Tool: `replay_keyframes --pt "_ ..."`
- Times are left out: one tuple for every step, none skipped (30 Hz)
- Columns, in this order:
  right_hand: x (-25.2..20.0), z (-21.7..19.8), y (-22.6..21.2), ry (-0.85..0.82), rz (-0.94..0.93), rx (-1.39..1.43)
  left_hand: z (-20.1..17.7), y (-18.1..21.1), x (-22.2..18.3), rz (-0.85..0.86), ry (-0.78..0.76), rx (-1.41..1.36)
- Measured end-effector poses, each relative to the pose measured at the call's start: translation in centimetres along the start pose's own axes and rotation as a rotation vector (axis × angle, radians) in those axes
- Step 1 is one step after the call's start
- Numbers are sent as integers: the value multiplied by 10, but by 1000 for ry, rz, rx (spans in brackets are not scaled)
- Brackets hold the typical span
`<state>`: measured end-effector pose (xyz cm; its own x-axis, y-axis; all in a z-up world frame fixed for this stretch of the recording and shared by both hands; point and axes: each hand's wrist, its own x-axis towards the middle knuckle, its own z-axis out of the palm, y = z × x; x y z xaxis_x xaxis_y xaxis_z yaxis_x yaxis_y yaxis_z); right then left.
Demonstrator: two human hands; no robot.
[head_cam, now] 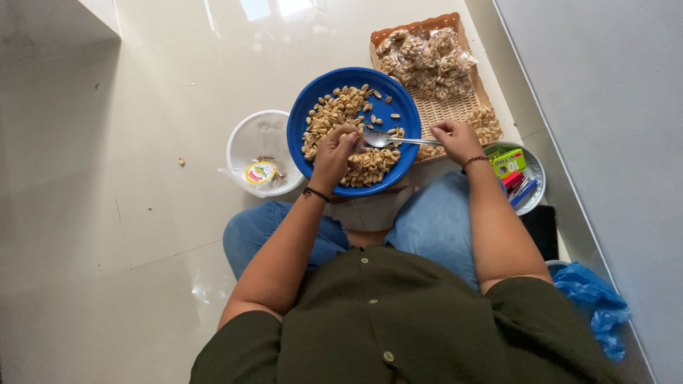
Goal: Sorting and cleaning peanuts in a bowl by hand and using a spoon to stir.
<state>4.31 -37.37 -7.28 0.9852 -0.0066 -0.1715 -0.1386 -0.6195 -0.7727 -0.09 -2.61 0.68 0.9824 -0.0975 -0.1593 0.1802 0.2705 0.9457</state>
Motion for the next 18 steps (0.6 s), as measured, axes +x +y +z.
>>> replay_keyframes --pt "-2 -1 -12 0 0 1 -1 -2 2 0 0 1" --pt "-6 -2 -24 95 -53 8 -1 -5 4 11 7 50" --pt "-9 -4 -35 191 -106 15 -2 -8 6 23 14 99" --pt "-14 -2 -51 192 -105 16 1 -6 5 23 12 100" --pt "-20 0 -67 211 -207 69 3 -4 4 24 24 101" --pt "-25 2 -84 229 -309 123 5 -2 3 26 36 102" --pt "-35 8 -102 230 -308 124 6 1 2 26 35 103" --pt "-43 15 -120 166 -346 184 7 4 2 15 15 89" --pt "-52 21 -138 102 -384 244 7 7 1 4 -5 75" --pt "-57 26 -148 102 -384 245 7 1 3 3 -4 76" --pt "-62 30 -159 53 -415 262 7 -5 5 4 -29 65" --pt "-67 35 -169 3 -444 280 7 -10 7 2 -53 54" --pt "-68 39 -169 2 -442 283 8 -7 4 0 -52 56" --pt "-68 44 -170 -9 -434 304 10 -3 2 -7 -79 33" --pt "-68 48 -172 -19 -427 324 11 2 0 -13 -105 10" --pt "-66 53 -167 -18 -425 325 12 1 -1 -14 -106 11" --pt "-64 58 -162 -24 -348 337 13 0 -1 -35 -96 -22" --pt "-63 63 -158 -31 -270 348 14 -1 -2 -56 -85 -56"
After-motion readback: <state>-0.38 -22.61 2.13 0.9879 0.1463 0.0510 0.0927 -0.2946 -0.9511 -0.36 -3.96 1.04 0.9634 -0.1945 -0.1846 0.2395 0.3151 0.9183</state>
